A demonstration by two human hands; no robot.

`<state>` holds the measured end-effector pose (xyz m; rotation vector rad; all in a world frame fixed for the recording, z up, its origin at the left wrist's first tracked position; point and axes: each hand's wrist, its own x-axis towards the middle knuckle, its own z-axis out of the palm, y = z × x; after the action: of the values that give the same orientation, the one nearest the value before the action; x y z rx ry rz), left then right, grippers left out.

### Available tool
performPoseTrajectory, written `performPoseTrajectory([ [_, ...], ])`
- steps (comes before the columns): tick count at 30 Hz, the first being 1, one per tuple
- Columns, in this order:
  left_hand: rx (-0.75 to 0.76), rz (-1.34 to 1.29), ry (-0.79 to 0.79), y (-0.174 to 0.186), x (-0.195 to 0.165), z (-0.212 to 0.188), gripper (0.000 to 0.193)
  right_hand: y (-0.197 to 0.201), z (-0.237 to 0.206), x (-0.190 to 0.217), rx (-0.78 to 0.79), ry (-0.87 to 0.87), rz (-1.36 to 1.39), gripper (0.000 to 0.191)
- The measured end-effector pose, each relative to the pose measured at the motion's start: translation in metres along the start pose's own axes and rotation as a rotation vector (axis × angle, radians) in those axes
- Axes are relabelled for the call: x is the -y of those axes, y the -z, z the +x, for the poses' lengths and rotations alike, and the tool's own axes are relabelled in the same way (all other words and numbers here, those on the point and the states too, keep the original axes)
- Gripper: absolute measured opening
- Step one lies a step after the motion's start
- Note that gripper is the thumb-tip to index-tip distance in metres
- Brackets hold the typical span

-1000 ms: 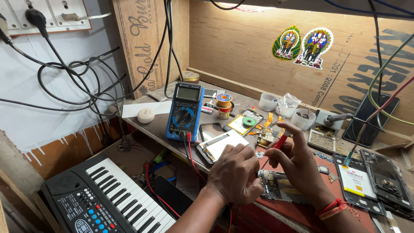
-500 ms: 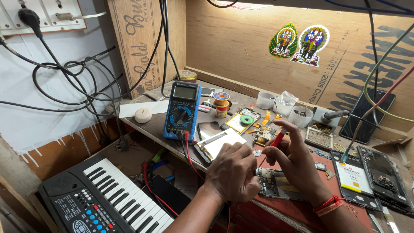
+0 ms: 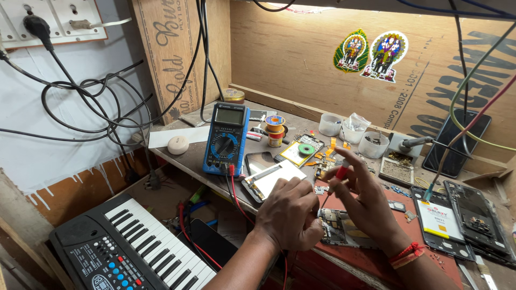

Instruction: The person tests a disassembled smartphone on a workbench by touching multimeter probes to its exposed board, then uses a small red-handled screwdriver to work on the phone's internal components, repositioning the phone body and battery as they work.

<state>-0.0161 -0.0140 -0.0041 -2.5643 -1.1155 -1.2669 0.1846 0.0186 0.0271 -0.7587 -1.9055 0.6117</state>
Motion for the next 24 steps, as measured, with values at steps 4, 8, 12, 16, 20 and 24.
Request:
performPoseTrajectory([
  [4,-0.032,-0.009,-0.038,0.003,-0.001,0.0,0.029,0.001,0.0,-0.005,-0.01,0.106,0.042,0.05],
  [8,-0.035,-0.007,-0.034,0.004,-0.002,0.001,0.027,-0.001,0.001,-0.012,-0.079,0.125,-0.004,0.047],
  [12,-0.032,-0.002,-0.023,0.004,-0.002,0.001,0.026,-0.004,0.001,-0.01,-0.161,0.167,-0.127,0.043],
  [16,-0.037,-0.017,-0.04,0.005,-0.002,0.001,0.027,-0.002,0.0,-0.002,-0.075,0.25,-0.125,0.043],
  [20,-0.033,-0.017,-0.024,0.004,-0.002,0.001,0.026,-0.003,0.001,0.002,-0.043,0.17,-0.018,0.047],
  [24,-0.036,-0.019,-0.031,0.004,-0.001,0.001,0.027,-0.003,0.0,0.002,-0.054,0.183,-0.041,0.044],
])
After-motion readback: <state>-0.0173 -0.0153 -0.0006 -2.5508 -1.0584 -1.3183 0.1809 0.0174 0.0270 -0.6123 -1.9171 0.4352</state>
